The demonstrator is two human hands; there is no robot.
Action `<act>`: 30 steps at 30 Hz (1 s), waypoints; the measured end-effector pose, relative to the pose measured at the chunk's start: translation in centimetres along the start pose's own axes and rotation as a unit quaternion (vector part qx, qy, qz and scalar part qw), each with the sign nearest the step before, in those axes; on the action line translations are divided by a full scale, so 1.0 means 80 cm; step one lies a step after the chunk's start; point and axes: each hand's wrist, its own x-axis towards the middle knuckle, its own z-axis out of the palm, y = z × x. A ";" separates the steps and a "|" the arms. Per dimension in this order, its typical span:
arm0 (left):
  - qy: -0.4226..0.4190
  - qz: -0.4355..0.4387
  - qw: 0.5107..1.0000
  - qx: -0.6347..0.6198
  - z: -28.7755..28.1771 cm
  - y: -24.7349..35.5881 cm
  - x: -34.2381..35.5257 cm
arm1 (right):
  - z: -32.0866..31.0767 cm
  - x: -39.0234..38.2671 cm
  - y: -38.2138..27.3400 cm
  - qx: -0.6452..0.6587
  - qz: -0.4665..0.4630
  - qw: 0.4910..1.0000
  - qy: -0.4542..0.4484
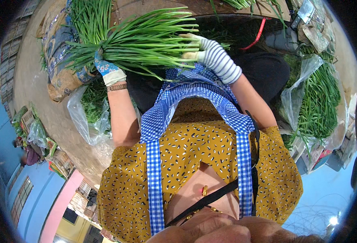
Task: The person gathers green onions from a pile, aligns them into a neat bunch, and secures them with a rubber band. The person repeats this process, placing the finished bundles into a nearby container.
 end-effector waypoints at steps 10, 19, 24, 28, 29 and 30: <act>0.128 0.057 0.990 0.033 0.045 -0.003 -0.021 | -0.108 -0.042 -0.022 -0.719 -0.120 0.657 0.192; 0.113 0.026 0.993 0.027 0.053 -0.002 -0.021 | -0.007 0.056 0.013 -0.210 -0.051 0.973 0.086; 0.109 0.018 0.994 0.020 0.043 0.002 -0.020 | -0.002 0.067 0.019 -0.161 -0.014 0.983 0.091; 0.136 0.018 0.990 0.020 0.067 -0.003 -0.026 | 0.008 0.055 0.011 -0.227 -0.015 0.965 0.131; 0.120 0.007 0.993 0.009 0.067 -0.005 -0.024 | 0.007 0.055 0.023 -0.090 -0.039 0.985 0.145; 0.107 0.001 0.994 -0.002 0.067 -0.004 -0.026 | 0.009 0.055 0.023 -0.004 -0.057 0.988 0.145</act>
